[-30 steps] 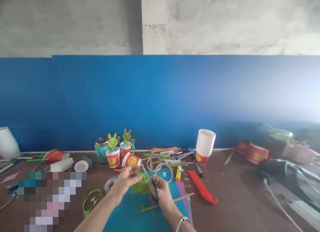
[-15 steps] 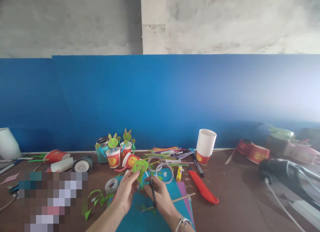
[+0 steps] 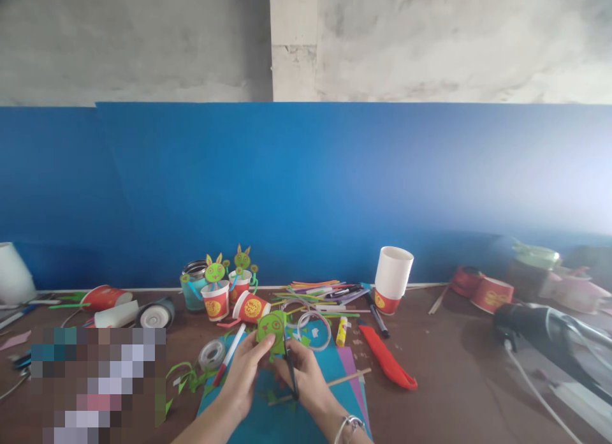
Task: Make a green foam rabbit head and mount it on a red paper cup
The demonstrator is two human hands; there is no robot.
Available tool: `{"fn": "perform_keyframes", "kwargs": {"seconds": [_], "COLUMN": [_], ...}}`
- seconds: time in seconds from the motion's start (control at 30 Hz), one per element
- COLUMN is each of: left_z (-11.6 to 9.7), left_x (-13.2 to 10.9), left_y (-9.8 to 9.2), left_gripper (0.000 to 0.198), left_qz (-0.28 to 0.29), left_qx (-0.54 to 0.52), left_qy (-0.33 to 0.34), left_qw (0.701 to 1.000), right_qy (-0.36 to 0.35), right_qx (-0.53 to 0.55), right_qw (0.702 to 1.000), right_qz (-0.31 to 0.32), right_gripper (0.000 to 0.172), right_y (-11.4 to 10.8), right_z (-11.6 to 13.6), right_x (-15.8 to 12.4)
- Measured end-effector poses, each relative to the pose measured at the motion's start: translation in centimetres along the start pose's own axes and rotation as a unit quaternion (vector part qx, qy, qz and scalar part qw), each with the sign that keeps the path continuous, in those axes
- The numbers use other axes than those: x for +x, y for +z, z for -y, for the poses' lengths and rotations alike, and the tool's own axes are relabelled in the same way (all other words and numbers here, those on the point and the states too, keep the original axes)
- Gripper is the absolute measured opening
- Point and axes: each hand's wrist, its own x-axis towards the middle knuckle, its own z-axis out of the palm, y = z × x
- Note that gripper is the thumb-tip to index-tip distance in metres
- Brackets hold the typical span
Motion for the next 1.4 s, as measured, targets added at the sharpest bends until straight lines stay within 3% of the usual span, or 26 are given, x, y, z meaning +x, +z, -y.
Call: {"fn": "perform_keyframes", "kwargs": {"seconds": [0.67,1.03,1.4], "left_z": [0.2,0.6,0.1], "left_x": [0.1,0.6,0.7], "left_y": [-0.1,-1.0,-1.2], "left_gripper": [0.026,0.04,0.041], "left_qz": [0.017,-0.029,0.003], "left_qx": [0.0,0.074,0.07], "left_qy": [-0.013,0.001,0.0], "left_qw": [1.0,0.997,0.998], "right_qy": [-0.011,0.003,0.012], "right_qx": [-0.004,-0.024,-0.032], "right_qw": [1.0,1.0,0.999], "right_qz": [-0.004,-0.013,-0.023], "right_gripper": [0.027,0.027,0.024], "right_y": [-0.1,-0.3,-0.2], "right_z": [-0.7,-1.2,-1.0], "right_x": [0.2,0.3,0.3]}}
